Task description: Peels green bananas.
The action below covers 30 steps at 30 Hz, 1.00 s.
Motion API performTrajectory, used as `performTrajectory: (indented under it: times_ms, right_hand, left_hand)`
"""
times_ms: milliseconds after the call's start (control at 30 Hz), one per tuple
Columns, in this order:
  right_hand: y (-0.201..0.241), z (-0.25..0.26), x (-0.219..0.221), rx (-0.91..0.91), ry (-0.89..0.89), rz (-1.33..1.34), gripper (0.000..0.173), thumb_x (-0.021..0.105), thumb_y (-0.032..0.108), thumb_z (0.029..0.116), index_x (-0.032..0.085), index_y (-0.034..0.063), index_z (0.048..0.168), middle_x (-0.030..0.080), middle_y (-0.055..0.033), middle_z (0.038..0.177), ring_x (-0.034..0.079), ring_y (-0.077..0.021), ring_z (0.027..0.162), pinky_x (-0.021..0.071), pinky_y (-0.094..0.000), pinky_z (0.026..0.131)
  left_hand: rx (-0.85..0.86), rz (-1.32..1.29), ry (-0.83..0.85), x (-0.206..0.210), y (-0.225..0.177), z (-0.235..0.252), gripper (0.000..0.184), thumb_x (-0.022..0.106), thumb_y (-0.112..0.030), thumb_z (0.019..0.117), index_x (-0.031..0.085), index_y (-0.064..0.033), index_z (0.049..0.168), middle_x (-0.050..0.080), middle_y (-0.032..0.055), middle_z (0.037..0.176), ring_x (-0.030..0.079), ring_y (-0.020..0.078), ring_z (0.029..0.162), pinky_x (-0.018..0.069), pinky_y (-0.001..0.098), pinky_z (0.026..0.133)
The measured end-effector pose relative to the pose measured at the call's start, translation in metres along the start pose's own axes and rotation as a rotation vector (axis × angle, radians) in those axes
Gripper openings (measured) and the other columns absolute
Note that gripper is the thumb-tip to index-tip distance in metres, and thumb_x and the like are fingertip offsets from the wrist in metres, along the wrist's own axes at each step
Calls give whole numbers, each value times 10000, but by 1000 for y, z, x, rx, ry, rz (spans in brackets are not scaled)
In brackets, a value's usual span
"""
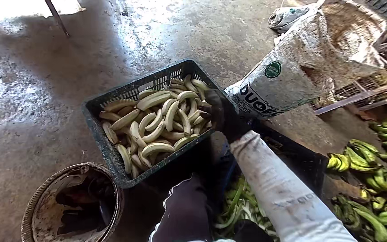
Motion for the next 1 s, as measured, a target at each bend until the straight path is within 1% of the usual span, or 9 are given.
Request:
performTrajectory:
  times_ms: [167, 333, 433, 500, 567, 667, 767, 900, 1000]
  right_hand:
    - [-43, -74, -134, 44, -135, 64, 416, 480, 405, 1051, 492, 230, 1428, 660, -7, 1205, 662, -115, 942, 547, -280, 737]
    - [-83, -185, -235, 49, -429, 112, 289, 428, 349, 1078, 591, 190, 1254, 650, 35, 891, 608, -54, 688, 519, -218, 589]
    - [-97, -265, -263, 151, -584, -38, 404, 381, 345, 1098, 486, 159, 1442, 670, -40, 1153, 671, -106, 922, 565, -293, 784]
    - [-114, -299, -270, 176, -659, -98, 386, 361, 349, 1105, 512, 140, 1393, 655, -23, 1078, 644, -75, 866, 555, -269, 743]
    - [-139, -335, -281, 216, -724, -157, 417, 385, 383, 1095, 507, 146, 1415, 657, -52, 1132, 647, -102, 922, 556, -309, 798]
    - [-161, -377, -280, 285, -759, -222, 454, 417, 367, 1092, 484, 139, 1480, 651, -97, 1276, 662, -148, 1056, 567, -354, 888]
    - [-178, -390, -265, 300, -713, -260, 450, 430, 325, 1089, 469, 77, 1462, 640, -63, 1158, 621, -70, 904, 549, -267, 763]
    - [-205, -385, -264, 326, -582, -372, 521, 412, 346, 1080, 430, 57, 1512, 584, -186, 1358, 637, -190, 1108, 553, -378, 925]
    - [-212, -371, -256, 384, -583, -331, 528, 399, 355, 1074, 414, 65, 1515, 572, -183, 1345, 624, -173, 1087, 539, -371, 925]
  left_hand:
    - [-64, -7, 211, -31, -4, -19, 374, 605, -269, 1001, 663, 64, 1161, 658, 286, 1217, 599, 482, 1191, 456, 667, 968]
    - [-155, -80, 77, -8, 0, 7, 350, 622, -280, 998, 662, -9, 1215, 662, 253, 1207, 628, 456, 1146, 510, 661, 916]
    - [-128, -27, -37, -15, 2, 16, 449, 588, -302, 1006, 568, -89, 1401, 581, 257, 1340, 589, 462, 1209, 509, 650, 936]
    - [-99, 34, -134, -41, 6, 7, 571, 594, -434, 1004, 509, -165, 1501, 512, 244, 1469, 502, 452, 1338, 403, 668, 1062]
    - [-48, 102, -302, -75, 23, -6, 597, 556, -549, 1006, 512, -234, 1511, 543, 183, 1466, 522, 402, 1334, 390, 657, 1071]
    - [31, 190, -613, -140, 101, -28, 513, 446, -518, 1049, 557, -215, 1448, 612, 113, 1375, 599, 319, 1250, 489, 611, 1012]
    - [-357, 71, -779, -201, 168, -89, 492, 466, -437, 1069, 544, -151, 1461, 544, 198, 1451, 547, 418, 1306, 438, 694, 1018]
    - [-812, -17, -948, -225, 280, -161, 475, 452, -386, 1078, 576, -64, 1404, 596, 252, 1368, 553, 448, 1292, 400, 701, 1056]
    - [-1021, 27, -921, -229, 322, -172, 523, 493, -433, 1052, 598, 13, 1304, 632, 311, 1252, 590, 503, 1209, 428, 735, 984]
Point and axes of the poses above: each hand's wrist, its own z-axis towards the middle knuckle, its own x-axis out of the palm, y = z × x, the point moved 2 cm from there along z, towards the middle knuckle
